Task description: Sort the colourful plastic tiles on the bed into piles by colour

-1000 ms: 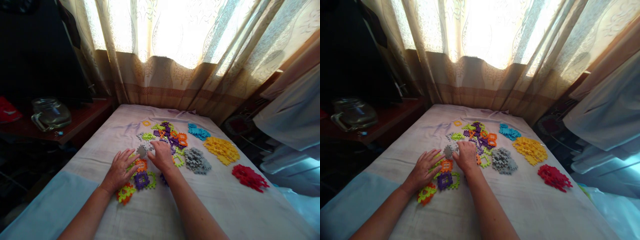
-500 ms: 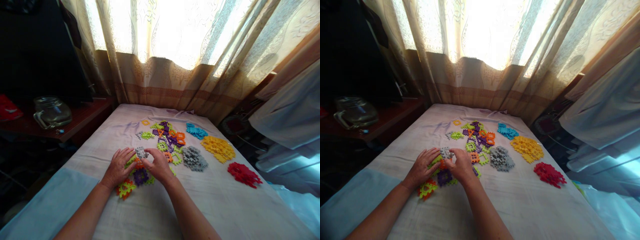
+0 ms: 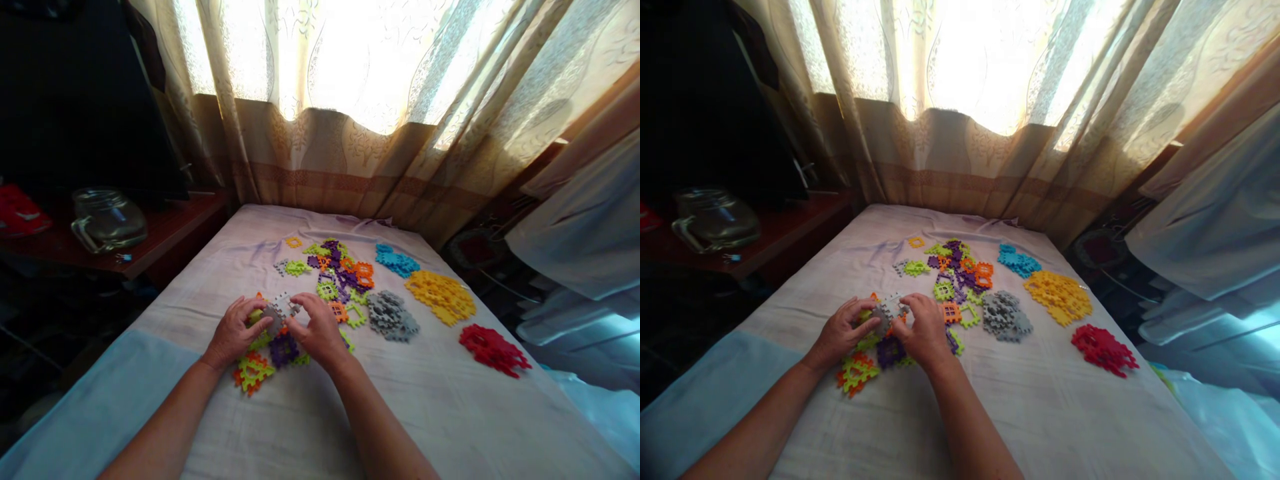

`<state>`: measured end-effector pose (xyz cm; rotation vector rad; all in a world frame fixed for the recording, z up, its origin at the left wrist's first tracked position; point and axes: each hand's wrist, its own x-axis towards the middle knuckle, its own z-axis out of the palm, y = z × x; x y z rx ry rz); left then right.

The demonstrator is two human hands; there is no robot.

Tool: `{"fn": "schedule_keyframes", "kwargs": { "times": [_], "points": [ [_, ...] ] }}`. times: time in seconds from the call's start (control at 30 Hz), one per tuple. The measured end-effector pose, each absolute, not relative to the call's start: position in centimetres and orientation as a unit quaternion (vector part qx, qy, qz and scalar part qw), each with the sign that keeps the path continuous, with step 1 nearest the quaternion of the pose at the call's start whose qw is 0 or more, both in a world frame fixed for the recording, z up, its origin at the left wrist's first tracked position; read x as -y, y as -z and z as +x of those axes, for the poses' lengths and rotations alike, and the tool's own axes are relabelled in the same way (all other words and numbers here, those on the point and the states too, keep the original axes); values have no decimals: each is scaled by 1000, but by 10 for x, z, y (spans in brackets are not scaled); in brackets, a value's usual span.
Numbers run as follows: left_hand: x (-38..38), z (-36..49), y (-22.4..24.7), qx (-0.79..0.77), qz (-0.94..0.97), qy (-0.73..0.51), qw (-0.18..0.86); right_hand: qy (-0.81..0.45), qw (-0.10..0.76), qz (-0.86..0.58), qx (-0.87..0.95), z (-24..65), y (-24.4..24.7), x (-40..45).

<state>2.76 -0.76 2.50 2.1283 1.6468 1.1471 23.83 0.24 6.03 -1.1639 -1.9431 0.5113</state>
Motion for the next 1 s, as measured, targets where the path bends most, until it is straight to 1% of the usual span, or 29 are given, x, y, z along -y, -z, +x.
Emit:
{"fn": "schedule_keyframes", "kwargs": {
  "times": [0.1,0.23,0.37,0.47,0.57,0.67,0.73,0.87,1.0],
  "points": [
    [9,30,-30,-579,705,-389,130,-177,393,-473,769,239,-57,-3],
    [12,32,-35,-583,696,-394,147,-175,371,-488,770,238,-55,-2],
    [13,33,-35,-597,682,-392,155,-159,337,-529,762,253,-64,-8],
    [11,32,-33,-608,677,-387,151,-110,291,-590,746,285,-78,-17],
    [9,30,-30,-604,693,-373,129,-63,224,-677,698,329,-92,-23],
    [6,27,-27,-592,716,-355,106,-43,151,-759,632,370,-98,-24],
    [4,26,-25,-583,729,-346,90,-47,120,-786,605,390,-99,-23],
    [3,24,-20,-561,751,-346,37,-57,103,-798,591,410,-93,-22],
    [4,23,-16,-560,759,-331,12,-33,130,-779,612,409,-89,-24]
  ]
}}
